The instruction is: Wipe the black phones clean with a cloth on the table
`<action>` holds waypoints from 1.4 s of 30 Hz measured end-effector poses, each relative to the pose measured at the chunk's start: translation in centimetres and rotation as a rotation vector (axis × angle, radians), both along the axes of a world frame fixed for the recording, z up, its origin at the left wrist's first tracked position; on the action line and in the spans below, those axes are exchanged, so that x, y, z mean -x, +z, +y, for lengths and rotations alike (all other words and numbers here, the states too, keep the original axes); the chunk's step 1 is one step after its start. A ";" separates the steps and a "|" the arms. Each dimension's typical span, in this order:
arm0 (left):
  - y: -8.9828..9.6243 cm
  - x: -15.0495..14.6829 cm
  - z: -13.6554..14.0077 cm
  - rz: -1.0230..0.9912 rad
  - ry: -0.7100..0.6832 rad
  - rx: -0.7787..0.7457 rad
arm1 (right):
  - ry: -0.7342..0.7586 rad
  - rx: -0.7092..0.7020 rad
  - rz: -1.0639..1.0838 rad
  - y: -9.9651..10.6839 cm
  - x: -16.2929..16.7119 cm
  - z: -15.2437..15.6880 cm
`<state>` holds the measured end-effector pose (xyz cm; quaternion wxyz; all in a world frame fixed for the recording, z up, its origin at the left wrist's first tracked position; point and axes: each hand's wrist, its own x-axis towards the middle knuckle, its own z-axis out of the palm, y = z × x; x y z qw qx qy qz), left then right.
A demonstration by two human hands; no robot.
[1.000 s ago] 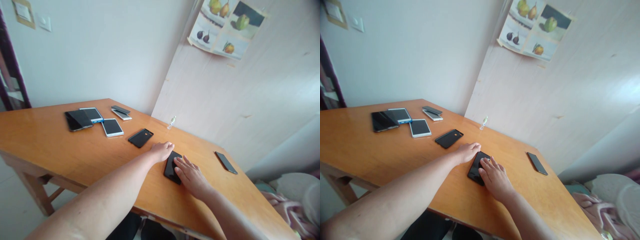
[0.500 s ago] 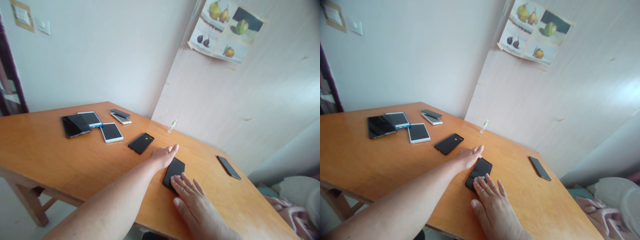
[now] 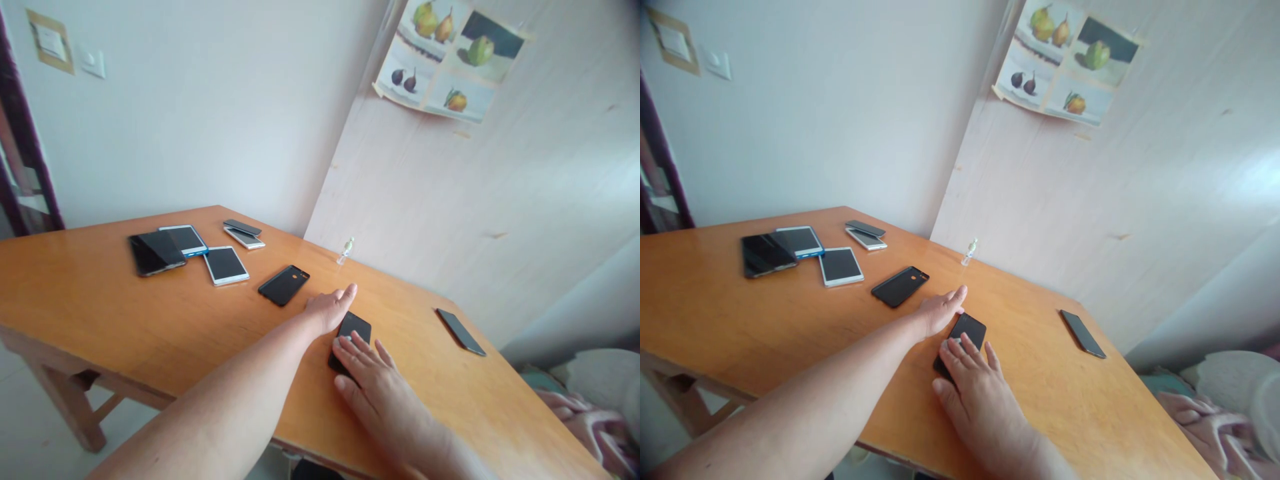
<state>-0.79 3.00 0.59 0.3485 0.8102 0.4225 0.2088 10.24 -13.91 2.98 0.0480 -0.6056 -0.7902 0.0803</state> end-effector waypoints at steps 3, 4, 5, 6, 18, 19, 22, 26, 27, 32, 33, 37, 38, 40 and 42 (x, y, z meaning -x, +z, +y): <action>-0.1 0.0 0.0 -0.006 -0.003 0.001 | 0.082 0.038 0.037 0.1 0.5 -2.5; -0.1 0.0 0.0 -0.009 -0.003 0.000 | 0.081 0.036 0.046 0.1 0.4 -2.5; -0.1 0.0 0.0 -0.012 -0.002 -0.001 | 0.066 0.029 0.051 0.0 0.2 -2.2; 0.0 0.1 -0.1 -0.014 -0.002 -0.003 | 0.039 0.020 0.051 -0.2 -0.2 -1.5; 0.1 0.1 -0.3 0.028 -0.002 -0.113 | -0.064 -0.007 0.047 -1.0 -2.8 -0.1; 0.0 0.1 -0.3 0.029 -0.007 -0.121 | -0.022 0.009 0.069 -0.8 -2.3 -0.8; 0.0 0.0 -0.5 0.017 -0.030 -0.133 | 0.011 0.023 0.102 -0.4 -1.8 -1.3; 0.2 0.2 -0.6 -0.010 -0.060 -0.125 | -0.021 -0.009 0.074 -0.5 -2.6 0.6; 0.3 0.2 -0.6 -0.014 -0.061 -0.125 | -0.037 -0.026 0.061 -0.6 -2.9 1.2; -0.1 0.3 -0.4 0.002 -0.036 -0.145 | -0.160 -0.101 0.015 -1.4 -4.3 4.1; -0.2 0.3 -0.4 0.013 -0.029 -0.151 | -0.174 -0.103 0.025 -1.5 -4.7 4.7; -0.8 0.2 -1.2 0.122 -0.032 -0.270 | -0.212 -0.077 0.090 -1.9 -7.2 7.1; -0.9 0.2 -1.4 0.159 -0.040 -0.318 | -0.227 -0.073 0.095 -2.0 -7.9 7.6; -1.0 0.1 -1.9 0.217 -0.048 -0.392 | -0.266 -0.074 0.089 -2.0 -9.1 8.4; -1.0 -0.1 -2.2 0.254 -0.044 -0.424 | -0.312 -0.086 0.085 -2.1 -9.9 8.8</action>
